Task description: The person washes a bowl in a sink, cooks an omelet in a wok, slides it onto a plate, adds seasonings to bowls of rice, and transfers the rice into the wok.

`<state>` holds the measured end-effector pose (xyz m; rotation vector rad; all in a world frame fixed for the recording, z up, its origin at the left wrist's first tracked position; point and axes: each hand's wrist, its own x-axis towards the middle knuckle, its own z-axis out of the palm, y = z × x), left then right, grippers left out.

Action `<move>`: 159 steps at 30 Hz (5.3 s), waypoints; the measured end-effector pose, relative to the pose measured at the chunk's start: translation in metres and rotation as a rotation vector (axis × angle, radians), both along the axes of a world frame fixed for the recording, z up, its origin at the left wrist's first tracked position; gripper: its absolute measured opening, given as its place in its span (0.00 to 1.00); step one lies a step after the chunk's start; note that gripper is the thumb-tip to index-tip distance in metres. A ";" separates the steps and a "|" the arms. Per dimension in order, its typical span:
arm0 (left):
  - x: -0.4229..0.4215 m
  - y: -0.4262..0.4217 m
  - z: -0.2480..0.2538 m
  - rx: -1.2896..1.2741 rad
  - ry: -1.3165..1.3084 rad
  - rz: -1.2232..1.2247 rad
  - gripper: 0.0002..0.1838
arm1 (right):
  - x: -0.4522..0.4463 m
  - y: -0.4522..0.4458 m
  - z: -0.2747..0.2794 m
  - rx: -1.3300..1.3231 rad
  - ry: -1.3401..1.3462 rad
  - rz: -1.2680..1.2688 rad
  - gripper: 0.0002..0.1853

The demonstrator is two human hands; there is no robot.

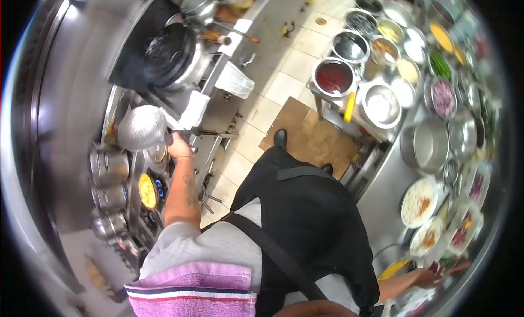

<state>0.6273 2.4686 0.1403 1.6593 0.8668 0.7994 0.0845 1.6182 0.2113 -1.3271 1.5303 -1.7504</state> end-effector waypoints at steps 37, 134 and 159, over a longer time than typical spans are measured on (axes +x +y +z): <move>0.232 0.091 -0.110 0.264 0.599 0.049 0.22 | 1.030 0.592 0.057 -0.554 1.101 2.406 0.21; 0.371 -0.076 -0.154 0.237 0.788 -1.423 0.18 | 1.087 0.560 -0.128 -0.597 1.014 1.826 0.35; 0.485 -0.165 -0.336 1.090 0.724 -1.171 0.11 | 0.294 0.400 -0.102 0.608 0.994 0.429 0.25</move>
